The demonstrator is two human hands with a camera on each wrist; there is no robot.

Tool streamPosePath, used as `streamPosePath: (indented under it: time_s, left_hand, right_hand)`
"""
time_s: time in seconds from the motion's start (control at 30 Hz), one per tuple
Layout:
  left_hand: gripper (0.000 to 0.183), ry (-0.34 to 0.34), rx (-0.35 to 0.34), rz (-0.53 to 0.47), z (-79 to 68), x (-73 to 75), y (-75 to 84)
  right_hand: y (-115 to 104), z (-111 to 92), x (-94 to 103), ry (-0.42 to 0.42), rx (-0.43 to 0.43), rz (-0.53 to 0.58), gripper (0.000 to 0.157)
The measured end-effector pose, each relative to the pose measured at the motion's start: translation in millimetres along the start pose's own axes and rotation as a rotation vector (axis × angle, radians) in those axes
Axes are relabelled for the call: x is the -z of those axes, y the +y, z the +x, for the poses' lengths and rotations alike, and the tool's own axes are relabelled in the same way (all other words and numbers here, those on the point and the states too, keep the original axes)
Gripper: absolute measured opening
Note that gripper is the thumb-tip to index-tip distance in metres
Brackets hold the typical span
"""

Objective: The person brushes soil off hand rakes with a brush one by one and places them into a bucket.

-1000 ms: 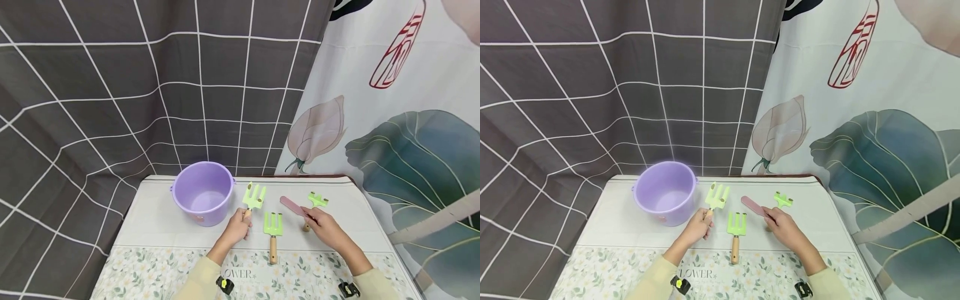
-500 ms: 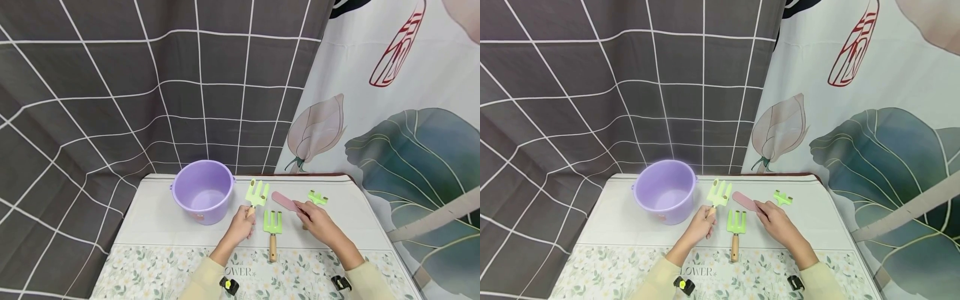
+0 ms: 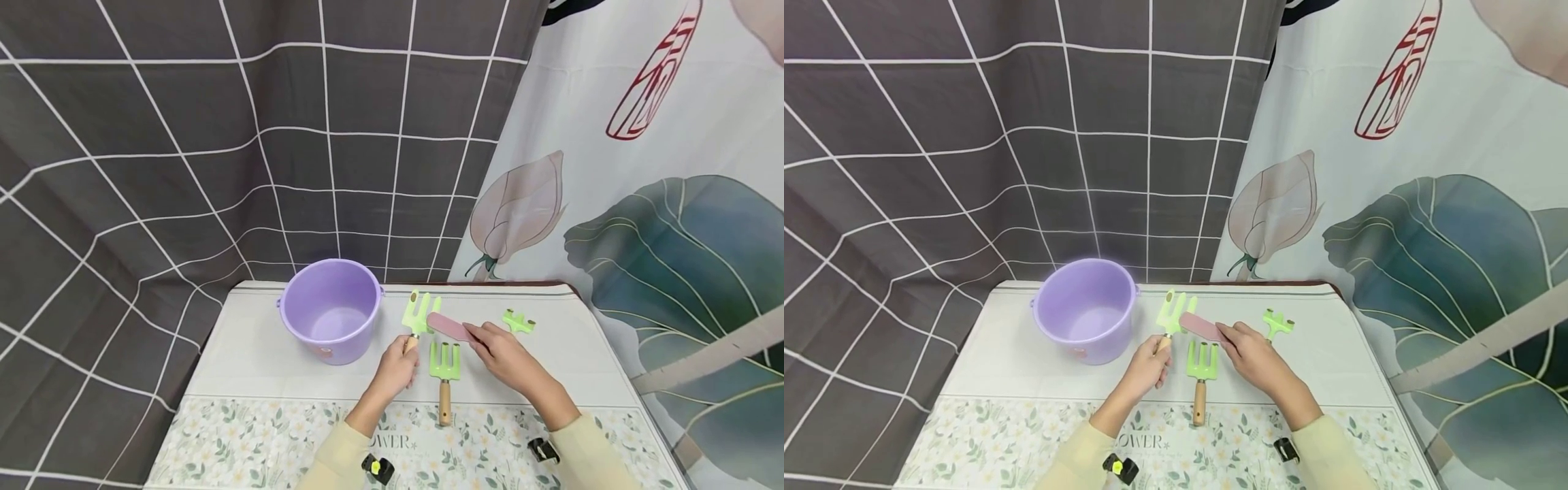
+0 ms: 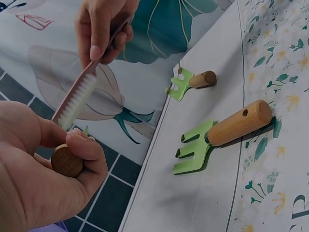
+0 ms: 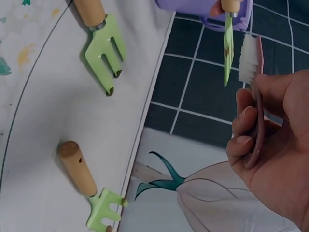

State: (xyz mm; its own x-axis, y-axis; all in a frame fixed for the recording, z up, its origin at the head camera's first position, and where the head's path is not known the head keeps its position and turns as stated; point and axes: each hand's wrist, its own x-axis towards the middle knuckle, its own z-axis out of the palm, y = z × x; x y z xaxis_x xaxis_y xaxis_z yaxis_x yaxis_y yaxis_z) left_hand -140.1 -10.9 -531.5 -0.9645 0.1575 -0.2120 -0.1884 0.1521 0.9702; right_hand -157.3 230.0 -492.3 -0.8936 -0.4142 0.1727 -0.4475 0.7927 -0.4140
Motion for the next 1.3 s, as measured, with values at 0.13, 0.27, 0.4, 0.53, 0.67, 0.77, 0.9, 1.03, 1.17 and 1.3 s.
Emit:
streamPosePath:
  time_s: [0.13,0.27,0.4,0.53,0.67,0.77,0.9,1.03,1.17,1.3]
  left_hand:
    - [0.037,0.007,0.004,-0.001,-1.4,0.5,-0.2]
    - [0.038,0.007,-0.001,-0.019,-1.9,3.2,-0.5]
    - [0.038,-0.011,-0.008,-0.050,-2.4,5.4,0.4]
    - [0.036,-0.018,-0.010,-0.059,-1.6,5.4,-0.1]
    - [0.035,-0.013,-0.012,-0.051,1.4,4.1,0.3]
    - [0.037,-0.009,-0.012,-0.050,4.0,3.0,2.9]
    - [0.035,-0.006,-0.012,-0.056,6.9,2.1,5.8]
    - [0.033,0.001,-0.015,-0.058,8.8,1.6,7.2]
    - [0.034,0.002,-0.016,-0.068,8.9,0.6,9.0]
    - [0.034,-0.003,-0.016,-0.090,8.4,-1.1,10.1]
  right_hand:
    - [-4,4,-2.0,0.019,0.032,-0.005,0.035]
    - [-5,6,-4.0,0.024,0.032,-0.009,0.035]
    - [-6,10,-2.5,0.018,0.012,-0.030,0.036]
    - [-7,14,-1.7,0.022,0.021,-0.053,0.035]
    - [-8,18,-2.5,0.019,0.023,-0.068,0.035]
    - [-7,22,-3.7,0.016,0.012,-0.088,0.035]
    - [-7,26,-4.6,0.013,0.000,-0.110,0.035]
    - [-7,27,-4.6,0.008,-0.004,-0.116,0.034]
    - [-7,28,-4.2,-0.002,-0.009,-0.121,0.034]
    - [-5,29,-4.0,-0.012,-0.018,-0.132,0.034]
